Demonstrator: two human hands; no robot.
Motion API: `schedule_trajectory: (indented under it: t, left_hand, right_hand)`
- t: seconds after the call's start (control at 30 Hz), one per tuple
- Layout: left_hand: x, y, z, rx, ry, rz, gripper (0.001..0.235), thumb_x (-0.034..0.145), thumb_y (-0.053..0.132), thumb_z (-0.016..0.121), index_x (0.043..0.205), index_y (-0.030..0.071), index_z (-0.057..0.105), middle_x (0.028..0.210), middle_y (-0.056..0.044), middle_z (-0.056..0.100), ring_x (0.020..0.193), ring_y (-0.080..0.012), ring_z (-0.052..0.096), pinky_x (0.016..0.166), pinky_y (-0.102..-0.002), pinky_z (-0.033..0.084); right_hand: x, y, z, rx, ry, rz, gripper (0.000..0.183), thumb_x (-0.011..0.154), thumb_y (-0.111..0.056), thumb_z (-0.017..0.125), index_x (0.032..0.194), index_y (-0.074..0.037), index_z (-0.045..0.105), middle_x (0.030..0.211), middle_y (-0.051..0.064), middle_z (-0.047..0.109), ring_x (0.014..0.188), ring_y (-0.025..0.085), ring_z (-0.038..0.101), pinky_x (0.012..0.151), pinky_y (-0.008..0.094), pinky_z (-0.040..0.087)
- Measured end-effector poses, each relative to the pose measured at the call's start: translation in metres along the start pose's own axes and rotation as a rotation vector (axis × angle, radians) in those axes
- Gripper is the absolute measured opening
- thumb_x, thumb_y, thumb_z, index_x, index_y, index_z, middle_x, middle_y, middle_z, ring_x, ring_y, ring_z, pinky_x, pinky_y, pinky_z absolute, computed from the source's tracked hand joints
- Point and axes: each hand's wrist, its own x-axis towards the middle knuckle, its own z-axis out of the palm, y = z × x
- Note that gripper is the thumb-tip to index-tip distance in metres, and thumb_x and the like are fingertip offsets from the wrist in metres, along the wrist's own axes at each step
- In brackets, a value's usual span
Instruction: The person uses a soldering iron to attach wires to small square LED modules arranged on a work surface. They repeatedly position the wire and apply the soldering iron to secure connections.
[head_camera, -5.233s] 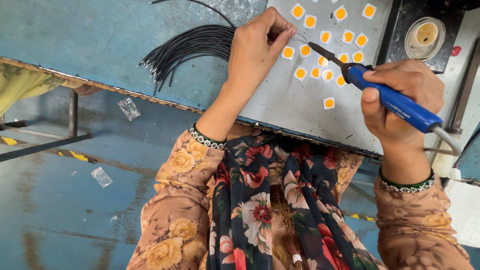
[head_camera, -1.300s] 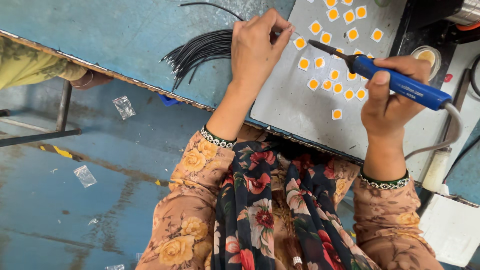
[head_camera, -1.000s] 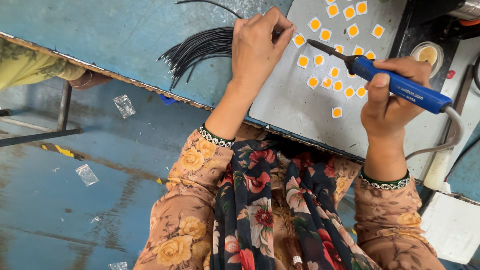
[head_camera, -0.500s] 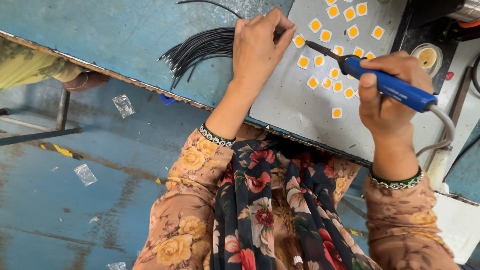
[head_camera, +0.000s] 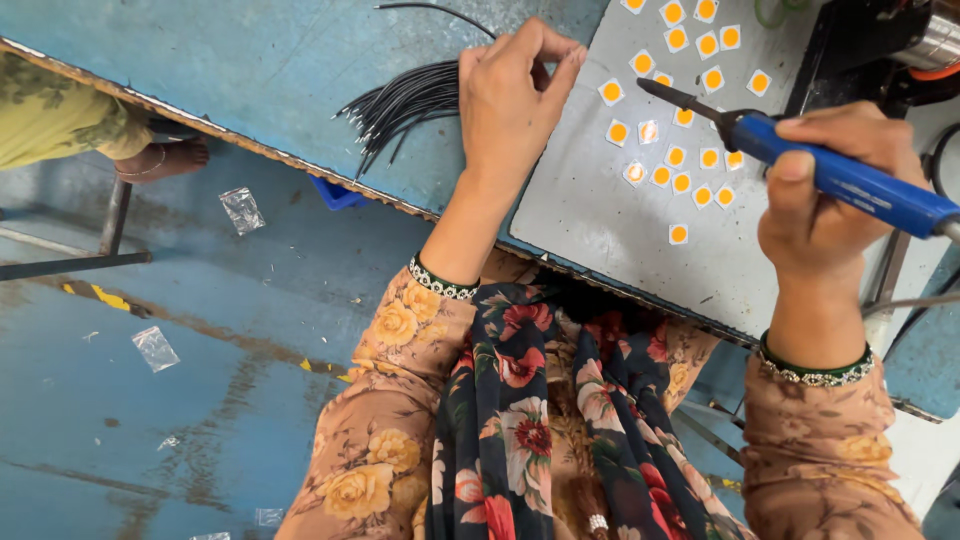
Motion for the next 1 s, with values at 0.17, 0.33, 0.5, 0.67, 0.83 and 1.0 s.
schedule_trajectory:
  t: [0.17,0.33,0.5,0.67,0.83,1.0]
  left_hand:
    - [-0.003,-0.001,-0.003,0.068,-0.041,-0.002,0.014,0.088,0.020,0.079,0.086,0.014,0.068,0.076,0.009,0.070,0.066,-0.0104,0.062,0.085,-0.033,0.040]
    - [-0.003,-0.002,0.000,0.077,-0.066,-0.012,0.014,0.087,0.020,0.080,0.084,0.014,0.067,0.074,0.009,0.071,0.063,-0.0103,0.061,0.085,-0.032,0.040]
    - [-0.003,-0.004,0.001,0.097,-0.069,-0.008,0.014,0.088,0.020,0.080,0.084,0.014,0.067,0.073,0.009,0.070,0.064,-0.0108,0.060,0.085,-0.032,0.039]
    - [-0.003,-0.003,0.000,0.093,-0.077,-0.009,0.013,0.088,0.018,0.079,0.084,0.014,0.067,0.074,0.010,0.071,0.065,-0.0107,0.060,0.086,-0.032,0.039]
    - [-0.003,-0.004,0.001,0.102,-0.071,0.001,0.014,0.087,0.018,0.080,0.084,0.014,0.067,0.074,0.010,0.071,0.065,-0.0114,0.060,0.085,-0.032,0.039]
    - [-0.003,-0.005,0.002,0.106,-0.060,0.022,0.015,0.087,0.018,0.080,0.084,0.013,0.066,0.075,0.010,0.070,0.067,-0.0120,0.061,0.085,-0.032,0.039]
  right_hand:
    - [-0.004,0.007,0.006,0.003,0.005,-0.006,0.044,0.117,-0.041,0.068,0.118,0.003,0.061,0.104,0.015,0.067,0.085,0.022,0.064,0.074,0.028,0.049]
    - [0.003,0.004,0.017,0.011,-0.011,-0.004,0.040,0.119,-0.036,0.068,0.115,0.003,0.061,0.105,0.015,0.068,0.086,0.022,0.065,0.073,0.028,0.048]
    - [0.005,0.000,0.020,0.011,-0.043,-0.002,0.036,0.118,-0.033,0.068,0.114,0.003,0.061,0.104,0.015,0.070,0.085,0.022,0.065,0.074,0.028,0.049]
    - [0.006,-0.002,0.023,0.016,-0.064,-0.012,0.036,0.120,-0.032,0.068,0.114,0.002,0.061,0.105,0.013,0.071,0.084,0.021,0.064,0.073,0.028,0.049]
    - [0.008,-0.003,0.024,-0.048,-0.074,-0.053,0.030,0.119,-0.027,0.068,0.114,0.002,0.063,0.101,0.013,0.071,0.083,0.022,0.068,0.073,0.030,0.051]
    - [0.014,-0.005,0.027,-0.059,-0.091,-0.108,0.029,0.120,-0.024,0.069,0.110,0.002,0.064,0.101,0.013,0.071,0.084,0.024,0.068,0.073,0.031,0.052]
